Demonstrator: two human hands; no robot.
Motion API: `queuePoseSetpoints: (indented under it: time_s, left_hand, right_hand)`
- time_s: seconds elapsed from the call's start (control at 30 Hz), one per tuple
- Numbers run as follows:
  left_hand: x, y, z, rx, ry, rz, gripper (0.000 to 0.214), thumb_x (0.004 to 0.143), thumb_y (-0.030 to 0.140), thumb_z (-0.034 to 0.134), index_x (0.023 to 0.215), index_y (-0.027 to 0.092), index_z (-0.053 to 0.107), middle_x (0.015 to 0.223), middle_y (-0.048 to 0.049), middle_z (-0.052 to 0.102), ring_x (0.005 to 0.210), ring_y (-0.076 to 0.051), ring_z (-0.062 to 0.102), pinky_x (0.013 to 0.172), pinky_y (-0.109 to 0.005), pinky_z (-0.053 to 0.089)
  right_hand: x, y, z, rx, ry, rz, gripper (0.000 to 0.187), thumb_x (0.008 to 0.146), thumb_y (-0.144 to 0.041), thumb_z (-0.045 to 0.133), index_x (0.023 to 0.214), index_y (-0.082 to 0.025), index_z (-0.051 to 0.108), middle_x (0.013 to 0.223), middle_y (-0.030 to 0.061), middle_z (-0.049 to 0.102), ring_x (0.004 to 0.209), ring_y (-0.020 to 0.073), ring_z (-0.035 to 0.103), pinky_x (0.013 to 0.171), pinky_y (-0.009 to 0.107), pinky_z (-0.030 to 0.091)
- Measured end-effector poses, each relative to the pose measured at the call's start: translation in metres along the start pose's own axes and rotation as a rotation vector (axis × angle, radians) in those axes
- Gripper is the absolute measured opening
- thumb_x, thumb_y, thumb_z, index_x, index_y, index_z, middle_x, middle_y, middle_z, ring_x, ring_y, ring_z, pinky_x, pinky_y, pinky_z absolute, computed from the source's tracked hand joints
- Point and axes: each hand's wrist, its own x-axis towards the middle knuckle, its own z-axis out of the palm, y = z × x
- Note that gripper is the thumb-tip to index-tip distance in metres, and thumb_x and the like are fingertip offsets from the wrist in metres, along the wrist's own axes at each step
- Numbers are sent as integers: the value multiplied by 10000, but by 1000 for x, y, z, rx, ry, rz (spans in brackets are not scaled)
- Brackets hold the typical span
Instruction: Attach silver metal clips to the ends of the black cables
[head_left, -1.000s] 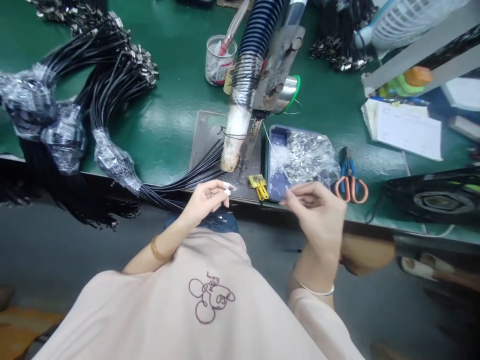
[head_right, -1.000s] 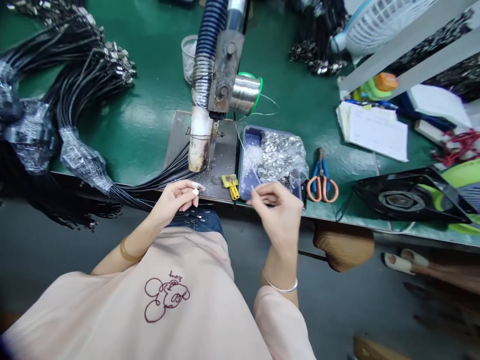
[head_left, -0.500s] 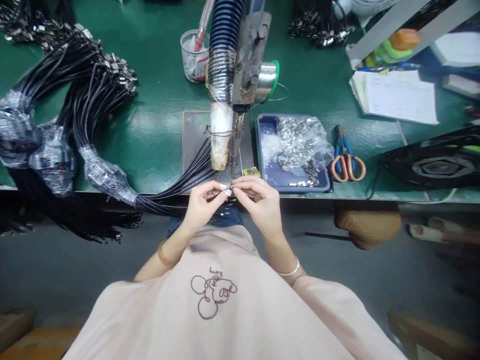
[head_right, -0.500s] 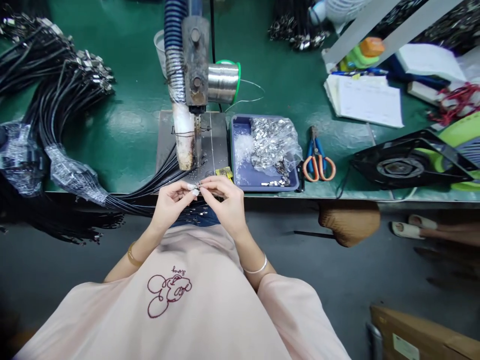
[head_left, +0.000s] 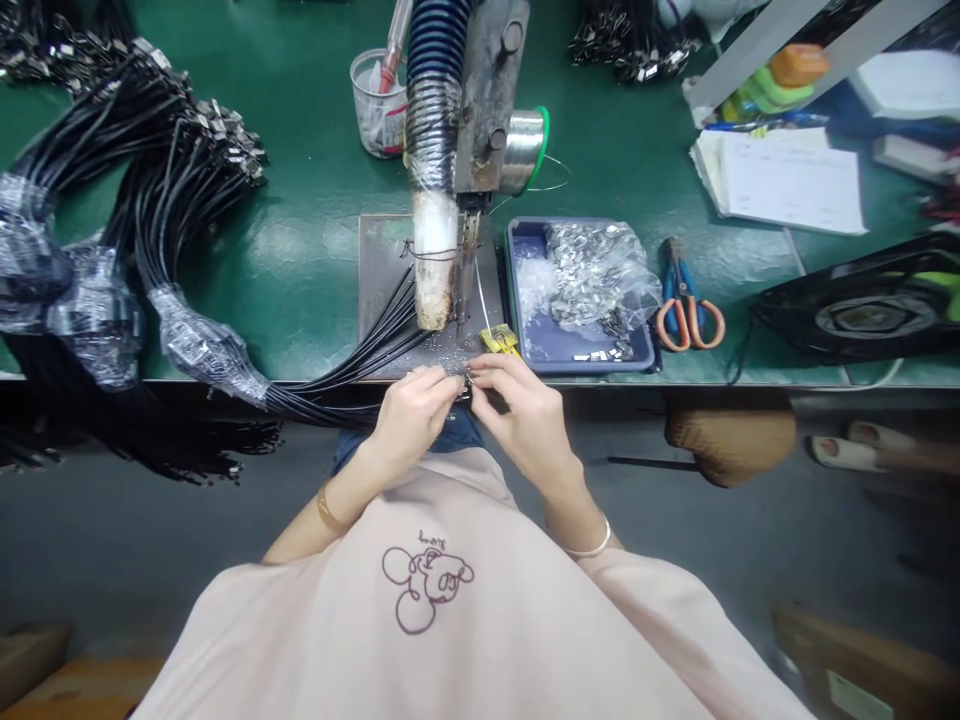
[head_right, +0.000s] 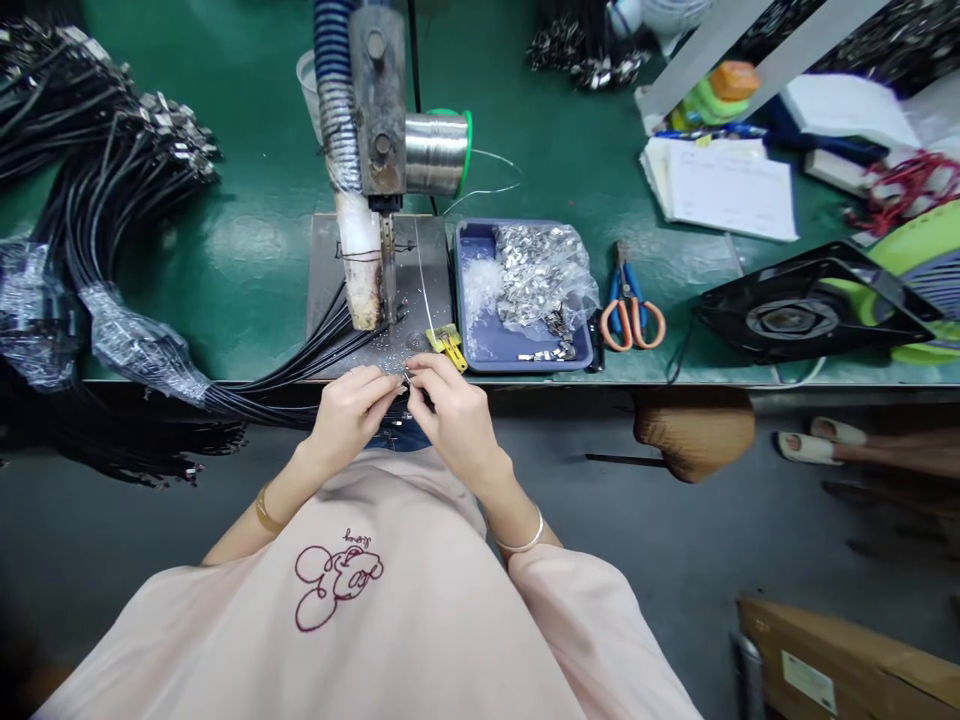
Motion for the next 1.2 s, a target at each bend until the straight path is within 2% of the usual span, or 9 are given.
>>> queuePoseSetpoints:
  time_s: [0.1,0.23,0.33,0.47,0.53,0.7,0.9,1.0,1.2]
  left_hand:
    - [-2,8,2,-135,24,-79,256,1023,254,524,854,181,702,772,-55,732,691,-166,668,690,-277,521]
    - [-3,19,1,-546,43,-408,256,977,362,603,798,183,641,660,-9,691,498,-95,568,525,-215,466]
    - [0,21,-2,-776,40,-582,310,895,446,699,776,179,594,592,13,657,398,-56,456,414,-186,370]
    - [5,16,-6,-907,58,-685,332,783,427,805,904,176,623,584,24,679,365,-42,408,370,-179,307]
    - [8,14,-6,-922,65,-701,327,755,399,820,924,173,656,568,28,672,375,-45,408,378,-188,306]
    - [13,10,-4,-928,65,-678,271,734,389,832,786,164,691,532,30,607,459,-83,496,480,-225,405]
    - [14,8,-9,-939,-6,-604,332,794,460,804,752,167,655,542,37,543,487,-83,460,508,-229,382]
    - [14,8,-10,-945,-58,-580,409,830,543,766,734,173,620,516,46,506,471,-76,413,480,-222,330]
    - [16,9,-10,-925,-125,-590,509,830,645,725,688,177,585,521,22,549,459,-73,406,449,-221,306]
  right_hand:
    - [-1,0,1,191,1,83,118,878,-191,657,769,-232,679,1050,60,756,950,194,766,886,355,646]
    - [-3,3,15,484,40,235,132,850,-290,730,749,-220,683,1073,57,745,961,200,782,856,333,660]
    - [-5,2,25,471,120,261,118,861,-283,728,761,-226,702,1072,55,741,975,199,775,849,330,656]
    - [-3,2,26,411,136,245,61,880,-268,718,825,-245,733,1027,46,750,929,187,764,829,330,655]
    - [-1,3,21,369,178,241,92,921,-299,683,856,-248,722,1021,50,755,935,189,759,837,339,653]
    - [1,5,11,269,218,189,139,974,-321,620,875,-248,684,987,49,762,930,193,758,825,340,643]
    - [7,7,9,192,116,143,98,901,-259,696,814,-253,740,946,41,771,869,192,742,732,334,637]
    - [8,9,9,246,63,147,73,881,-240,716,842,-261,773,975,35,773,873,184,744,753,332,645]
    - [6,7,10,239,34,109,73,893,-250,713,865,-265,779,988,39,774,915,192,740,788,339,646]
